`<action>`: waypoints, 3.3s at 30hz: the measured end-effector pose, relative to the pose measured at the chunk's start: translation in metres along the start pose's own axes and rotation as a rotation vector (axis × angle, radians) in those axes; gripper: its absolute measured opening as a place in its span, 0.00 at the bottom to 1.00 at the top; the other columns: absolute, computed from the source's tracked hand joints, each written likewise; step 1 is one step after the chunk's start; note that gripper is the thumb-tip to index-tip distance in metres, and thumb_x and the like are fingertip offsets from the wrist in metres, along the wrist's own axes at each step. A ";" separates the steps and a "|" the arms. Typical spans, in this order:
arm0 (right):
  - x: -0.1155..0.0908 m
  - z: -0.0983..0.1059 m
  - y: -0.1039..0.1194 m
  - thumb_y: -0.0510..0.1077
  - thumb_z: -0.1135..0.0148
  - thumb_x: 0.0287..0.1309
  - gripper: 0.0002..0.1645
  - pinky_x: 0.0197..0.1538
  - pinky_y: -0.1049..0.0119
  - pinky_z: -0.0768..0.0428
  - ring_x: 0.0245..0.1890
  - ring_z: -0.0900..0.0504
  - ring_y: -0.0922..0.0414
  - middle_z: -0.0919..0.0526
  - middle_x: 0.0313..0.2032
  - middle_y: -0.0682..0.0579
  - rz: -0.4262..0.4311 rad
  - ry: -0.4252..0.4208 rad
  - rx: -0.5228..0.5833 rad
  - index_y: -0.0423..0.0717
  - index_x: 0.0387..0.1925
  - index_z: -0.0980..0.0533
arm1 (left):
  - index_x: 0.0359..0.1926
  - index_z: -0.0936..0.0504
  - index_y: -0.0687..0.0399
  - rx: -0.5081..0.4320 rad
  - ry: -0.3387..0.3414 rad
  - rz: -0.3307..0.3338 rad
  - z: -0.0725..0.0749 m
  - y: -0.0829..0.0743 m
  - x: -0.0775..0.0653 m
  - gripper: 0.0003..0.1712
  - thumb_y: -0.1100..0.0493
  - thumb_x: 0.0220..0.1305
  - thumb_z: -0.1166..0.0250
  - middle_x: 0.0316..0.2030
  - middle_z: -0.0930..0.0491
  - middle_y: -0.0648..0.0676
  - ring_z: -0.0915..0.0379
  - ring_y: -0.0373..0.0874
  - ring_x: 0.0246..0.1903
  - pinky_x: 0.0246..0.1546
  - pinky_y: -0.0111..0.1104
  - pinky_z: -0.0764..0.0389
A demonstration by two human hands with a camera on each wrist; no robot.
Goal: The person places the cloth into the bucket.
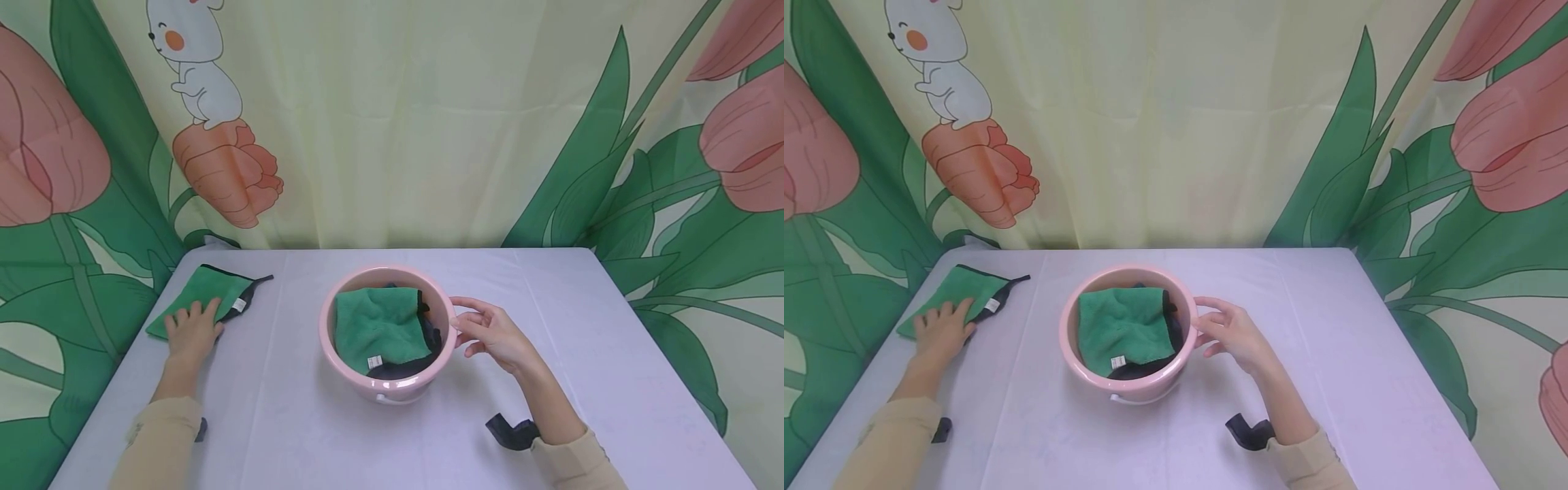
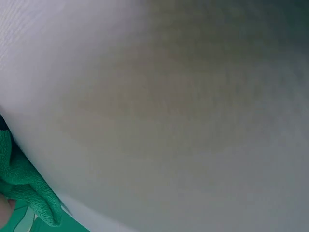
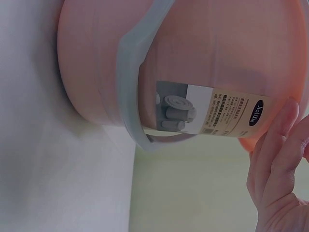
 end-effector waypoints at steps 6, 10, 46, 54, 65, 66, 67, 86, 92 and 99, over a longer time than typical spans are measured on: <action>0.000 0.000 0.000 0.42 0.40 0.55 0.33 0.24 0.71 0.21 0.26 0.19 0.58 0.17 0.34 0.50 -0.002 0.000 0.000 0.38 0.61 0.39 | 0.61 0.43 0.61 0.012 -0.013 0.004 0.001 -0.003 0.000 0.28 0.61 0.62 0.45 0.51 0.41 0.74 0.49 0.74 0.50 0.50 0.64 0.53; 0.000 0.000 -0.001 0.42 0.39 0.55 0.33 0.24 0.70 0.21 0.26 0.19 0.58 0.17 0.34 0.50 -0.003 -0.001 0.002 0.38 0.61 0.39 | 0.60 0.41 0.60 0.031 -0.022 0.002 0.001 -0.003 -0.001 0.27 0.61 0.62 0.44 0.51 0.40 0.73 0.48 0.73 0.50 0.50 0.64 0.53; 0.000 0.000 0.002 0.40 0.40 0.56 0.33 0.24 0.72 0.21 0.25 0.19 0.58 0.18 0.32 0.52 0.001 0.015 0.013 0.37 0.62 0.40 | 0.51 0.36 0.55 -0.011 -0.456 -0.143 0.088 -0.083 0.008 0.20 0.63 0.58 0.41 0.34 0.37 0.67 0.41 0.63 0.34 0.39 0.56 0.42; 0.001 -0.001 0.002 0.40 0.40 0.56 0.33 0.24 0.72 0.21 0.25 0.19 0.59 0.18 0.32 0.52 -0.001 0.018 0.017 0.37 0.62 0.40 | 0.50 0.33 0.55 -0.008 -0.560 -0.241 0.127 -0.129 -0.006 0.21 0.63 0.55 0.37 0.35 0.35 0.66 0.39 0.62 0.33 0.39 0.54 0.39; 0.001 0.000 0.000 0.41 0.40 0.56 0.33 0.24 0.71 0.21 0.25 0.19 0.58 0.17 0.32 0.52 -0.011 0.013 0.011 0.38 0.61 0.39 | 0.47 0.26 0.53 0.048 -0.670 -0.417 0.152 -0.184 -0.031 0.23 0.61 0.47 0.30 0.32 0.32 0.64 0.36 0.59 0.34 0.37 0.52 0.35; 0.001 0.000 0.000 0.41 0.40 0.56 0.33 0.24 0.71 0.21 0.25 0.19 0.58 0.17 0.32 0.52 -0.011 0.013 0.012 0.38 0.61 0.39 | 0.46 0.26 0.53 0.053 -0.687 -0.438 0.153 -0.189 -0.034 0.23 0.61 0.47 0.30 0.32 0.32 0.63 0.35 0.59 0.33 0.37 0.51 0.34; 0.001 0.000 0.000 0.41 0.40 0.56 0.33 0.24 0.71 0.21 0.25 0.19 0.58 0.17 0.32 0.52 -0.010 0.013 0.011 0.38 0.61 0.39 | 0.45 0.26 0.52 0.058 -0.708 -0.461 0.155 -0.194 -0.037 0.23 0.61 0.46 0.30 0.31 0.32 0.63 0.35 0.59 0.32 0.36 0.51 0.34; 0.001 0.000 -0.002 0.39 0.42 0.56 0.32 0.24 0.71 0.21 0.25 0.19 0.57 0.18 0.30 0.53 -0.006 0.019 0.023 0.38 0.61 0.39 | 0.40 0.28 0.46 0.026 -0.780 -0.800 0.155 -0.282 -0.094 0.25 0.59 0.40 0.27 0.29 0.32 0.58 0.36 0.53 0.26 0.32 0.45 0.31; 0.000 -0.002 0.002 0.35 0.41 0.54 0.34 0.24 0.72 0.21 0.25 0.19 0.59 0.17 0.32 0.55 0.022 0.039 0.059 0.33 0.62 0.42 | 0.40 0.28 0.45 0.000 -0.782 -0.865 0.151 -0.300 -0.105 0.22 0.60 0.43 0.30 0.30 0.31 0.55 0.36 0.49 0.27 0.32 0.43 0.31; 0.000 -0.003 0.004 0.38 0.44 0.58 0.35 0.23 0.73 0.22 0.25 0.20 0.60 0.18 0.33 0.56 0.052 0.071 0.104 0.28 0.62 0.47 | 0.41 0.26 0.43 0.003 -0.779 -0.907 0.138 -0.313 -0.108 0.21 0.55 0.43 0.29 0.30 0.30 0.53 0.34 0.47 0.28 0.33 0.40 0.31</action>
Point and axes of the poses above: each hand's wrist, its own x-axis towards the middle knuckle, its own z-axis out of the back of the hand, y = z × x, the point moved 7 cm from there along x, towards the middle knuckle
